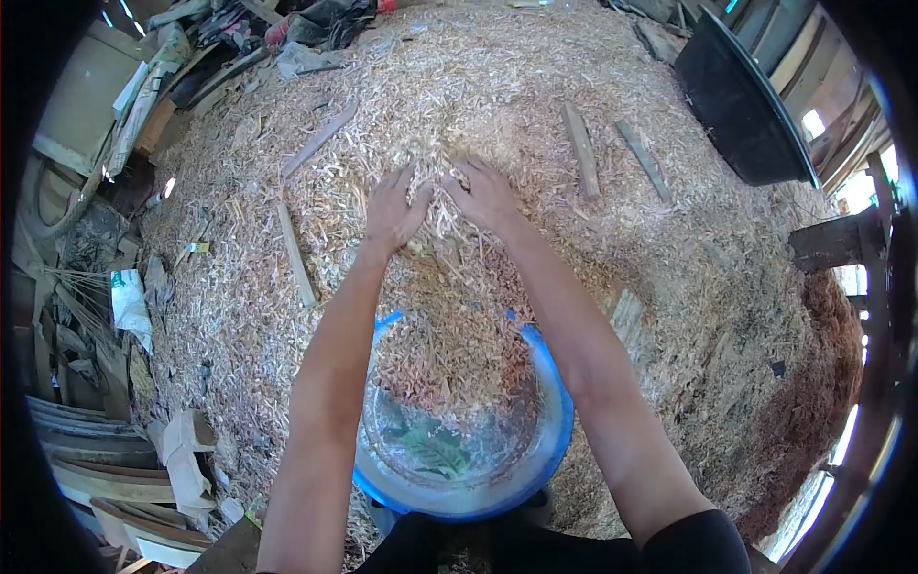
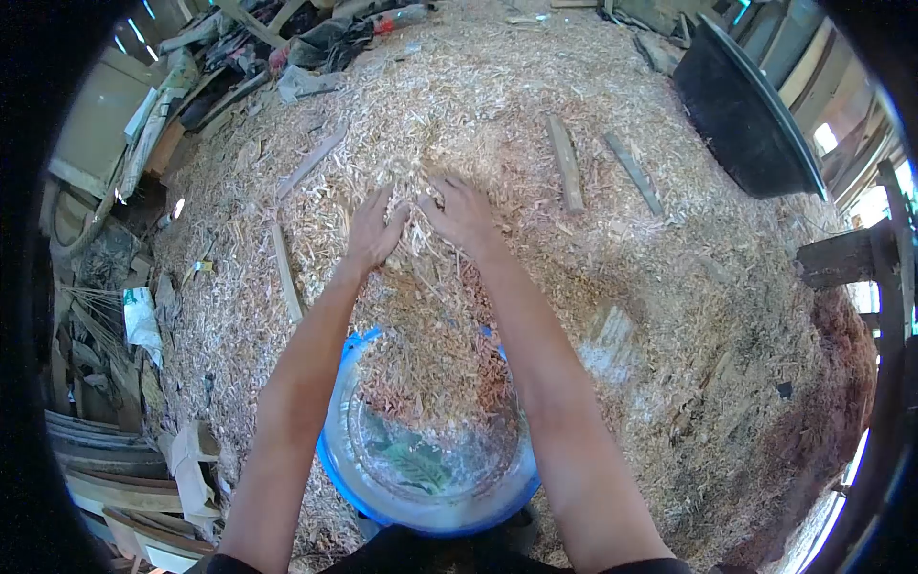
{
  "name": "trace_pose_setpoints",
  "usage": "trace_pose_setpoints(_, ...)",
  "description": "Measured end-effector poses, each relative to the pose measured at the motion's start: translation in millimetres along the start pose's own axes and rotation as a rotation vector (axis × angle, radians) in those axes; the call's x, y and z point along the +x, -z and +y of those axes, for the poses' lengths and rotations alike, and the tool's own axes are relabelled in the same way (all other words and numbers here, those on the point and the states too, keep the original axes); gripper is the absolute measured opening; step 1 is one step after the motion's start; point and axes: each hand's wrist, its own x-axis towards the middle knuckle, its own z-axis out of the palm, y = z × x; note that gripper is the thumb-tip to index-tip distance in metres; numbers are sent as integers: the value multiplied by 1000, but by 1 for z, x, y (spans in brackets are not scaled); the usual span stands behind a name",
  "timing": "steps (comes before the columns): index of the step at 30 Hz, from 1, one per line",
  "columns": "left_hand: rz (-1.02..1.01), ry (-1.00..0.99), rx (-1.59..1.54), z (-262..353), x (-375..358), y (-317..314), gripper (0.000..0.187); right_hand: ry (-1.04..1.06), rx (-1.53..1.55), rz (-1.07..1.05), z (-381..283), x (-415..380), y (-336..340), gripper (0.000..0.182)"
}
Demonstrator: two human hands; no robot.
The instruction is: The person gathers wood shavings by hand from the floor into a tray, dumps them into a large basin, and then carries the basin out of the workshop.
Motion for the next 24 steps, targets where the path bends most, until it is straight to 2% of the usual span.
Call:
trace_pose_setpoints(3,-121,82,39,12,-21,13,66,-56,-13,-63,-8,-19,8,60)
trace_pose_setpoints(11,-166,49,7,22,-63,25,66,-51,-39,-90,-13,-68,12,61)
trace_pose_setpoints(18,-256,69,-4,29,-86,36,68,-57,63,-188,-24,-98,27,64)
trace_pose_setpoints(21,-263,112,-57,35,-91,45,69,-165,92,-207,-28,-107,31,64)
trace_pose_setpoints(22,-327,181,-120,36,-91,51,70,-230,100,-209,-29,-109,34,63)
trace_pose_setpoints(24,-396,254,-187,44,-103,61,71,-191,120,-205,-25,-117,33,64)
